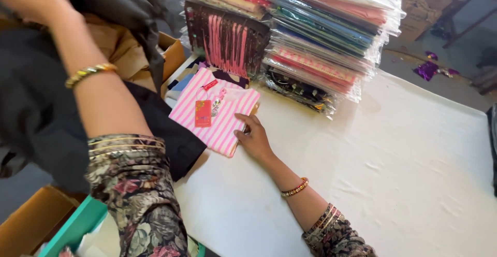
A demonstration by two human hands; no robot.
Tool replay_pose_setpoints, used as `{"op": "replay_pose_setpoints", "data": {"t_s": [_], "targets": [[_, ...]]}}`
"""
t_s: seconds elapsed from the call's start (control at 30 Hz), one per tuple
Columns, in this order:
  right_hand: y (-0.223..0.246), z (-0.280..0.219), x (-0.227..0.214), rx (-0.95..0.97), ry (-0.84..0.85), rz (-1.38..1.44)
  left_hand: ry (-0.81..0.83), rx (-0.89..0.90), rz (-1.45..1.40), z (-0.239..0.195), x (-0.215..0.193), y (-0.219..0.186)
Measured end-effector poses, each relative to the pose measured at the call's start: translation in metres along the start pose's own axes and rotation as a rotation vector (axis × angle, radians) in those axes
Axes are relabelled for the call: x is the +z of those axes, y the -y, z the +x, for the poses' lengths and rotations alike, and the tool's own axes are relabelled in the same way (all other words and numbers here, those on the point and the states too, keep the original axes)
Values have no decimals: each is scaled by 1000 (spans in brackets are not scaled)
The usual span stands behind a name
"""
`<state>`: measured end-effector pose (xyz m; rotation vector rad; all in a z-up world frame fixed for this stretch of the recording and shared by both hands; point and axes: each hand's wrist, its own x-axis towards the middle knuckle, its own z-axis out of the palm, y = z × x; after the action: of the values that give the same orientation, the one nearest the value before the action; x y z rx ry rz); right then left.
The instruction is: The person folds a pink and white striped top on a white table, then places it aside. They then fold a black and white striped top and place it on the table. The person also moves a black garment and a patterned cloth during the process.
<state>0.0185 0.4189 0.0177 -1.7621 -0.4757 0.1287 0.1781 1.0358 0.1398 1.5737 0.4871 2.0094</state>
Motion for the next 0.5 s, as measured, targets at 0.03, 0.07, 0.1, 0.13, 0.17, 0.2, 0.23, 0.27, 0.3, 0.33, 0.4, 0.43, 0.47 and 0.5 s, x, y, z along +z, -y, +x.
{"op": "replay_pose_setpoints", "data": {"t_s": [0.03,0.07,0.1,0.13,0.17,0.2,0.23,0.27,0.3,0.33,0.4,0.43,0.47,0.5], "targets": [[3,1,-1,0,15,20,-18,-244,191,13,10,64],[5,1,-1,-1,35,38,-34,-489,388,57,55,105],[6,1,-2,5,28,38,-25,-490,387,47,40,110],[9,3,-2,31,38,47,8,-507,394,43,23,114],[12,5,-1,56,49,57,42,-523,401,39,4,118],[12,5,-2,59,54,62,41,-519,408,31,-14,110],[12,5,-1,42,51,45,73,-489,348,24,-32,102],[12,4,0,24,55,25,100,-462,292,15,-56,96],[12,5,0,26,67,28,95,-461,303,4,-70,90],[12,5,-1,38,66,38,141,-354,104,-9,-84,84],[9,5,-1,55,83,48,182,-252,-78,-28,-124,35],[7,3,-1,63,74,82,370,-18,103,-32,-147,-9],[6,5,0,63,64,120,554,225,283,-31,-166,-55],[3,6,1,62,81,125,547,225,300,-19,-174,-122]]}}
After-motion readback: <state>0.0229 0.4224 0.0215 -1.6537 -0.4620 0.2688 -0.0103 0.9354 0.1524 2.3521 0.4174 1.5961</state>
